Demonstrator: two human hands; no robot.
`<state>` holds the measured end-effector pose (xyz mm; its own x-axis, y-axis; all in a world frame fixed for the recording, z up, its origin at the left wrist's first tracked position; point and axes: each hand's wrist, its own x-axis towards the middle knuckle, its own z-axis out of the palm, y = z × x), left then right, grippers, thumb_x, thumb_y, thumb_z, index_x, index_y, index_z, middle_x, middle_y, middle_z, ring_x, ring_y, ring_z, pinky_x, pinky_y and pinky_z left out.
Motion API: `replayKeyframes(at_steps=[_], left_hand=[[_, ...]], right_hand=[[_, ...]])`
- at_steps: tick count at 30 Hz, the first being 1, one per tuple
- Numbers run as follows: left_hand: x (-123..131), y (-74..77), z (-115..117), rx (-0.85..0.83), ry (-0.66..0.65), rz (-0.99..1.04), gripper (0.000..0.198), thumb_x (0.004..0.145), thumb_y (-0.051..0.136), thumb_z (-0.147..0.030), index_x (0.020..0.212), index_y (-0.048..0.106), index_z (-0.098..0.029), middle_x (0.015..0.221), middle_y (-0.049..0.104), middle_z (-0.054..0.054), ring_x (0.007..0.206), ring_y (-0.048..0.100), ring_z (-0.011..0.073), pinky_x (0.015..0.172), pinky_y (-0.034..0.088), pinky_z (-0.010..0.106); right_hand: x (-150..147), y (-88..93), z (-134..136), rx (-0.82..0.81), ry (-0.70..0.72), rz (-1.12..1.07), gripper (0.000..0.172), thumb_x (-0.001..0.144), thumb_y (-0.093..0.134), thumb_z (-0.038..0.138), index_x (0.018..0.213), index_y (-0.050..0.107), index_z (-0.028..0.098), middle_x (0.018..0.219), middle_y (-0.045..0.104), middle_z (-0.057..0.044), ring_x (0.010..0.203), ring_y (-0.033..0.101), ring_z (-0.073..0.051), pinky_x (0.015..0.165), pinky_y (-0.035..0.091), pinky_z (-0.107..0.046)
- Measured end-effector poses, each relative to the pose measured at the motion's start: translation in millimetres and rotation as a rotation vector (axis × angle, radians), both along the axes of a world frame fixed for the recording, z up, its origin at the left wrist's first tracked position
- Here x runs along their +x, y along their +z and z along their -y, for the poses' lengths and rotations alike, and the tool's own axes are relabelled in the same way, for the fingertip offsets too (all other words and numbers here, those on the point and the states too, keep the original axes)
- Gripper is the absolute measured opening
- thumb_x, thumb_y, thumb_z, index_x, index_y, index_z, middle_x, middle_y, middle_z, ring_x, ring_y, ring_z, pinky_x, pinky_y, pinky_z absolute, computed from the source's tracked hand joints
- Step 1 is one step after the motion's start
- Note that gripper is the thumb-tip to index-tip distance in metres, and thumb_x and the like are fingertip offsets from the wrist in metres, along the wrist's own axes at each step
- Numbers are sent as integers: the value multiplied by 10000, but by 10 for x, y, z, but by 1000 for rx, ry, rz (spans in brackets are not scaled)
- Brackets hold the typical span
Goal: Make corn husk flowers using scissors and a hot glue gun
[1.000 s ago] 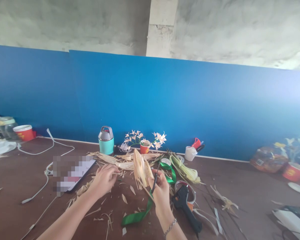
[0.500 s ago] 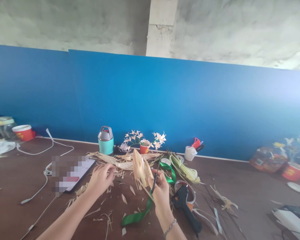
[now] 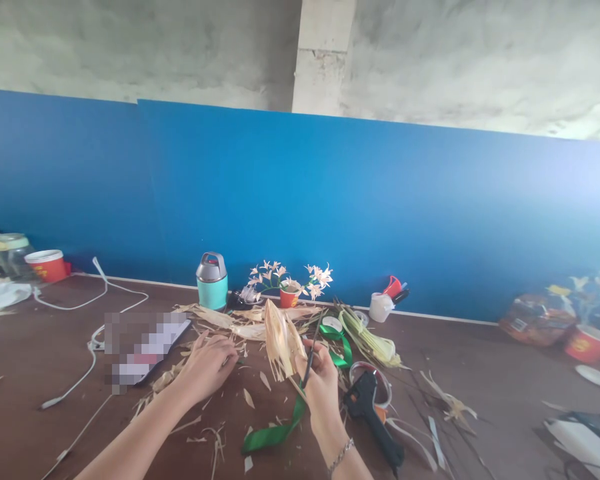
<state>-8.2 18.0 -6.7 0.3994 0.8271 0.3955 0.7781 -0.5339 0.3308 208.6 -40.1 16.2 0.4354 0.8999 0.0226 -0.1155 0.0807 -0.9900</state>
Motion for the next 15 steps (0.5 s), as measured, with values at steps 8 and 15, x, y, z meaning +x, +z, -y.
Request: replayKeyframes(at_steps=[8, 15], left_hand=[[7, -7, 8, 10, 17, -66, 228, 811, 438, -194, 725, 647, -221, 827, 691, 48, 941, 583, 228, 1040, 150, 510], [8, 81, -50, 53, 82, 205, 215, 792, 462, -195, 801, 675, -225, 918, 703, 59, 945, 597, 238, 961, 331, 458]], right_hand=[[14, -58, -8, -1, 2, 17, 343, 604, 707, 323, 896, 594, 182, 507, 486, 64, 440, 408, -85, 386, 284, -179], [-4, -6, -6, -8, 2, -11, 368, 589, 719, 332, 895, 586, 179, 565, 554, 41, 491, 466, -106, 427, 350, -189]])
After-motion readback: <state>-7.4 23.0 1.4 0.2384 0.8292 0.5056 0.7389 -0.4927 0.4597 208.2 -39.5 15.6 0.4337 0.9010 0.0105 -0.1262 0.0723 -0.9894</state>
